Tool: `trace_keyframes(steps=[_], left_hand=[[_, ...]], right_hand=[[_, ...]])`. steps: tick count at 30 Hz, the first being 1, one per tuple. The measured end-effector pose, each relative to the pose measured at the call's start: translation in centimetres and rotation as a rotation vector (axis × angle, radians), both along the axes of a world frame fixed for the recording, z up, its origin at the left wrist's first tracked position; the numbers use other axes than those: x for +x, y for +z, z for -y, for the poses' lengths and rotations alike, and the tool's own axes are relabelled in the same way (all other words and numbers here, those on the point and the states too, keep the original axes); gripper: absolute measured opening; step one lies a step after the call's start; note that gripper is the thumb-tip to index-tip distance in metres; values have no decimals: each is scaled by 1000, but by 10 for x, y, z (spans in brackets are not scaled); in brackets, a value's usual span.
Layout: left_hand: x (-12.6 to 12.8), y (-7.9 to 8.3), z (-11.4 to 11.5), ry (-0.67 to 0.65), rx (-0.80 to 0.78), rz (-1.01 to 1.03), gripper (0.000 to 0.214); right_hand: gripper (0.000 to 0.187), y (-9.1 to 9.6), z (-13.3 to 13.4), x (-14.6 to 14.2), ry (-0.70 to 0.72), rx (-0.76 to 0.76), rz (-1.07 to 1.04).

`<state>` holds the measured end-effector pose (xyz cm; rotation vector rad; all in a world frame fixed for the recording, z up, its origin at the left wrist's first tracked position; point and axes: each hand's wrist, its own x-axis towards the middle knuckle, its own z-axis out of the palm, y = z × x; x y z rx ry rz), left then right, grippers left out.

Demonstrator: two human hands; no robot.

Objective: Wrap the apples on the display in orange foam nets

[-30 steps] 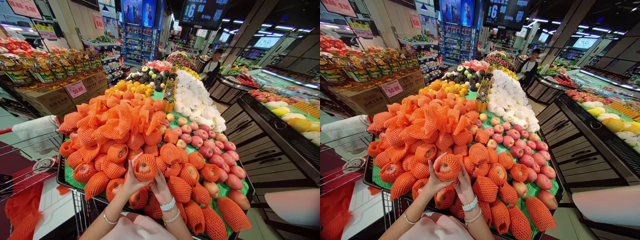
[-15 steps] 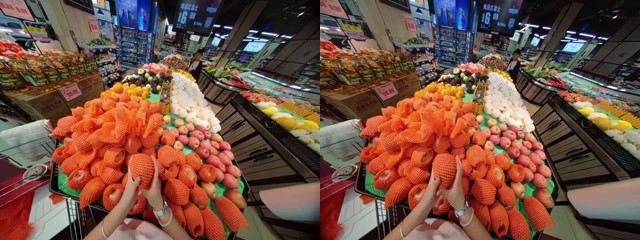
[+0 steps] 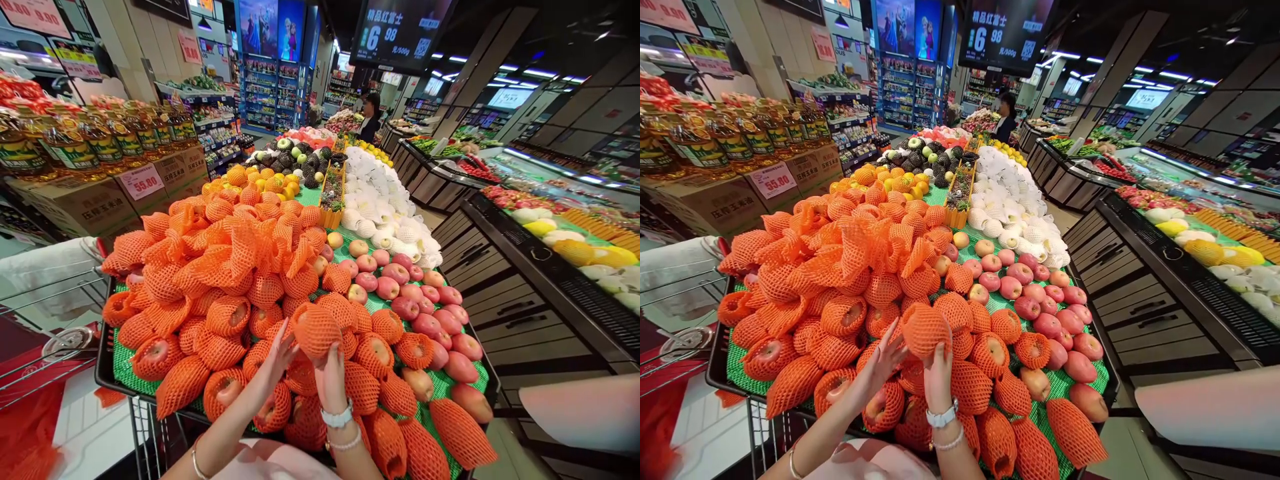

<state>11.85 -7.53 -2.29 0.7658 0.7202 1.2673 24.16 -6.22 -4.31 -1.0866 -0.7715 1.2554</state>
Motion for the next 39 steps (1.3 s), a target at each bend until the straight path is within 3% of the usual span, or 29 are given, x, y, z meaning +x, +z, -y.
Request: trace_keyframes(steps=[3,7,11,15,20,23,27,30,33,36,39], left_hand=[[-21,3,-2,-16,-8,-115,66],[-59,11,-3,185,6,-261,47],[-101,17,-3,435,4,-245,40],[-129,22,5,712,32,-360,34],[-137,23,11,818,130,-681,32],[-142,22,1,892,206,-884,35],[-161,30,-34,1057,226,-1082,48],[-176,42,-68,1013,239,-1266,50],[-186,55,-92,977,259,-1330,34],[-195,67,-93,1051,281,-1297,26],[-205,78,-73,1245,283,-1168,23]], right_hand=[[75,6,-13,14,-34,-60,-71],[71,45,-49,47,6,133,173],[62,75,-99,67,262,254,523],[58,69,-120,53,493,419,933],[63,38,-99,29,411,506,1267],[66,27,-83,27,328,539,1241],[72,29,-66,33,270,508,1106],[65,38,-55,37,245,493,992],[50,44,-46,38,306,497,924],[35,44,-38,38,329,471,867],[27,40,-29,37,195,438,755]])
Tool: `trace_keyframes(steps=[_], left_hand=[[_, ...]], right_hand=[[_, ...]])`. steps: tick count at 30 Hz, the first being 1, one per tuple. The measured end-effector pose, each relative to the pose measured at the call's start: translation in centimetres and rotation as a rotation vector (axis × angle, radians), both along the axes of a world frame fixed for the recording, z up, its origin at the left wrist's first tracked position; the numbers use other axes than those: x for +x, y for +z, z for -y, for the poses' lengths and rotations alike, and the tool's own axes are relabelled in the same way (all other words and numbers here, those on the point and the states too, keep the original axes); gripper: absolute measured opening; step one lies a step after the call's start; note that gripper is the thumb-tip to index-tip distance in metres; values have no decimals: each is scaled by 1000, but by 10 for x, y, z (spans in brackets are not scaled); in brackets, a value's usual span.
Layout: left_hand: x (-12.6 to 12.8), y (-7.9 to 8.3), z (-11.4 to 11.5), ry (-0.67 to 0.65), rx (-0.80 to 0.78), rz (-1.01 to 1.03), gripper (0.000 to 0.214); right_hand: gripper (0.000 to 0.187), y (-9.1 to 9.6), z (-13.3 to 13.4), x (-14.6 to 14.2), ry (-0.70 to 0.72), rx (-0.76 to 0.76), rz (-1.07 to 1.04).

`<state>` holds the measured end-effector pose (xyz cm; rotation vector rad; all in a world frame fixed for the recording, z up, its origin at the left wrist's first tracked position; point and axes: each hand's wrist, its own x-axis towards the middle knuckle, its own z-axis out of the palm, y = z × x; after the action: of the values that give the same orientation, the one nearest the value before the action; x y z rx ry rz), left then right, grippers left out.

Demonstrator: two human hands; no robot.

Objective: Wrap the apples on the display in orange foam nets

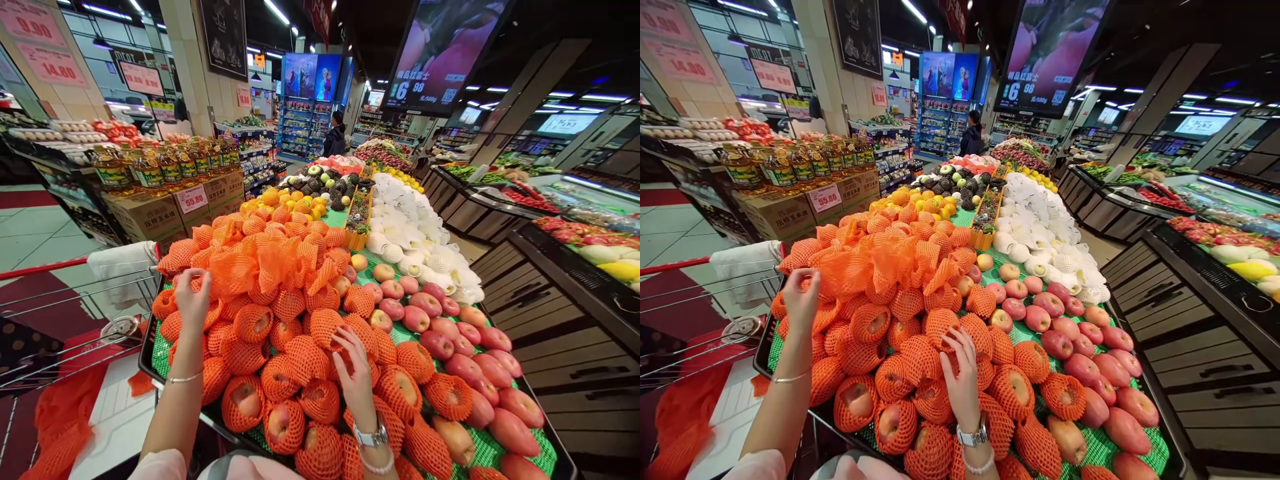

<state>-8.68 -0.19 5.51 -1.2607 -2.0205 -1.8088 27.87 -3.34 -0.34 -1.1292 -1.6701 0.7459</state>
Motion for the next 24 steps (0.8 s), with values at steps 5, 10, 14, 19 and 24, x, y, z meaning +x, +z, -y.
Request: trace_keyframes(steps=[5,10,14,19,24], left_hand=[[1,4,44,121,208,78,15],[48,-23,80,-70,340,-75,16],[105,-39,95,-554,57,-3,30],[159,-45,92,-779,-74,707,43],[168,-64,91,-854,-179,1222,42]], right_hand=[[21,1,21,-8,-73,14,-208],[29,20,42,-26,175,120,-248],[38,30,45,-35,373,189,-222],[25,22,39,-34,184,192,-255],[17,-6,34,-21,130,136,-168]])
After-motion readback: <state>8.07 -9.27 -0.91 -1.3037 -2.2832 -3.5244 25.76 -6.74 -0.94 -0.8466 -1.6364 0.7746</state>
